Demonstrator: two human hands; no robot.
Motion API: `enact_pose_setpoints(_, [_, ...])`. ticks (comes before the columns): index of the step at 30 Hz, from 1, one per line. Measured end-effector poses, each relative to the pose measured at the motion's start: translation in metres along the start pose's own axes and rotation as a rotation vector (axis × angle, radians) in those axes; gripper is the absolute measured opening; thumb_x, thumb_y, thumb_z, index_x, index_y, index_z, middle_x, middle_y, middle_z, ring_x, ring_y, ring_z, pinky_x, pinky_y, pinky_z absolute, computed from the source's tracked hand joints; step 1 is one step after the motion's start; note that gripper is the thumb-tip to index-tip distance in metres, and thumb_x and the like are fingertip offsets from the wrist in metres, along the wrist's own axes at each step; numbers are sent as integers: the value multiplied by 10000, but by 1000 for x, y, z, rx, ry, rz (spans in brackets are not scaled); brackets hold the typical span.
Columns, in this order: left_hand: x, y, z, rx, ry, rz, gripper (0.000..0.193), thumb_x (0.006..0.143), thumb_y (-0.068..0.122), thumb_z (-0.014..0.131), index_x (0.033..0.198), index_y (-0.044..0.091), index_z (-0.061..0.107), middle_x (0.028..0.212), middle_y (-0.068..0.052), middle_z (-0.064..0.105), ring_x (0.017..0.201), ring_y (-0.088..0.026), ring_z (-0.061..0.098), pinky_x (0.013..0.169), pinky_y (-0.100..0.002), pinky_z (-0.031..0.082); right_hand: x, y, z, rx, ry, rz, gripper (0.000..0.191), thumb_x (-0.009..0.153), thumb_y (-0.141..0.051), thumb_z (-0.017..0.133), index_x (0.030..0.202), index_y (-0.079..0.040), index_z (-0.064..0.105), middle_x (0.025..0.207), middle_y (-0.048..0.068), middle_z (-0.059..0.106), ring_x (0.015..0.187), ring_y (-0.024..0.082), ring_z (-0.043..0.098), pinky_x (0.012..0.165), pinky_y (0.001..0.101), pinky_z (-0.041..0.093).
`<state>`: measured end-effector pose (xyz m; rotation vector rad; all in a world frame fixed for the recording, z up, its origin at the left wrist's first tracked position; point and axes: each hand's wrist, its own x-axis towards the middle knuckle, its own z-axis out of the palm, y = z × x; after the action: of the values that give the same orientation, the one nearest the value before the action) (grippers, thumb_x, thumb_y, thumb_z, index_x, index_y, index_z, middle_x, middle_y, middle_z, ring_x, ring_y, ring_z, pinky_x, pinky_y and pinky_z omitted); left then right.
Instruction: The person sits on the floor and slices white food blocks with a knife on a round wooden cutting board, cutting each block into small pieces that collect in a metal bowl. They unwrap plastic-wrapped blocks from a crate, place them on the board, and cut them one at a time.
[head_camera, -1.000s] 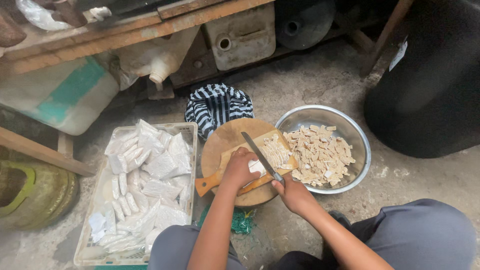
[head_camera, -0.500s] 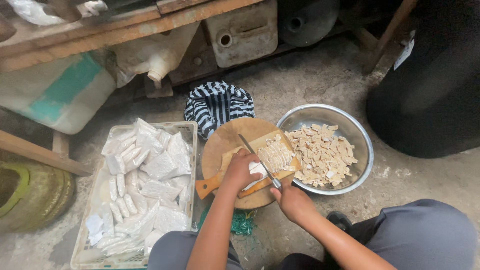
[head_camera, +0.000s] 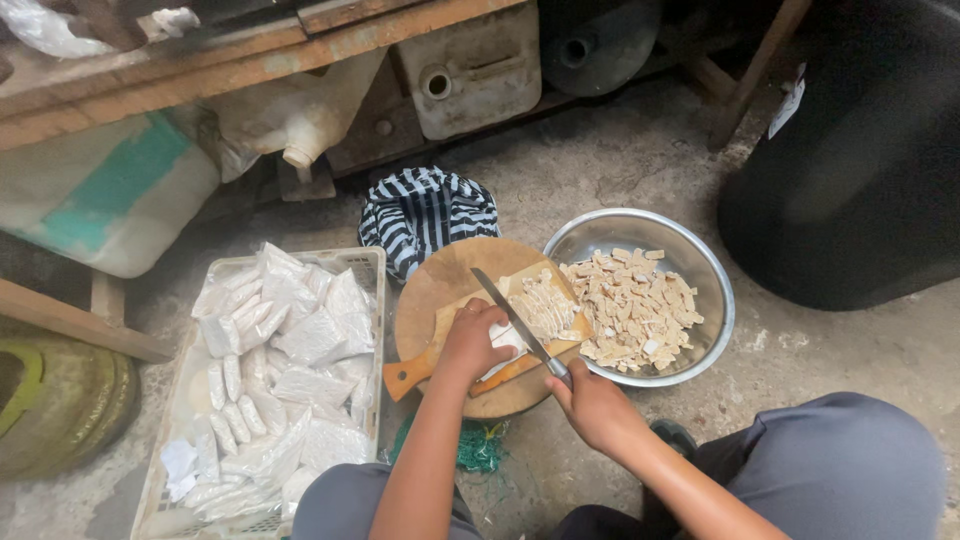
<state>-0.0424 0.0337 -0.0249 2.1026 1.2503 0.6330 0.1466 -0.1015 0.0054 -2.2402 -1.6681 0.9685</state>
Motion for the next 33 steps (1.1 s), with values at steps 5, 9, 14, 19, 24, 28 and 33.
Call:
enact_pose_setpoints(5, [1,0,2,6,-22,-20,485,609,188,914,1042,136,700,1198,-72,600,1192,-314,549,999,-408,474,-17,-3,-3,-119,-10,30,519,1003,-523,450,1211,-49,480,974,249,734,983,446,696,872,538,534])
enact_pose_setpoints(9, [0,-3,3,5,-25,-31,485,610,191,919,1041,138,703,1194,-75,602,1193,-312,553,1000,-406,476,5,-3,14,-94,9,12,507,1005,-518,463,1172,-40,495,986,258,725,993,450,689,873,543,537])
enact_pose_setpoints(14, [-1,-5,5,-38,8,5,489,591,162,926,1028,128,710,1194,-84,613,1178,-324,559,999,-408,474,38,-3,40,-70,32,14,506,1005,-505,466,1202,-39,486,1006,279,717,1001,453,698,878,539,541])
enact_pose_setpoints(19, [-5,-4,6,-51,79,57,466,593,159,922,999,111,700,1192,-84,621,1159,-329,571,983,-412,485,57,8,31,97,-40,19,549,1012,-546,461,1194,-34,536,1031,309,694,1045,475,668,919,521,518])
enact_pose_setpoints(24, [-8,-2,5,-44,86,39,447,615,167,913,1007,118,704,1165,-74,638,1151,-324,590,991,-405,498,40,6,19,61,47,-59,564,998,-546,480,1146,-7,563,994,302,713,1012,477,679,899,529,519])
enact_pose_setpoints(28, [-4,1,1,-23,58,31,484,583,174,930,1008,117,706,1173,-80,621,1163,-330,569,975,-419,479,8,1,2,17,-32,46,546,1003,-536,455,1186,-27,529,953,291,736,969,457,713,883,522,540])
enact_pose_setpoints(33, [-3,4,-1,-16,8,0,468,609,171,917,1021,117,703,1177,-71,627,1163,-323,566,984,-412,480,-12,-4,-6,-9,10,-14,527,993,-523,473,1204,-43,525,977,285,722,988,471,687,879,535,525])
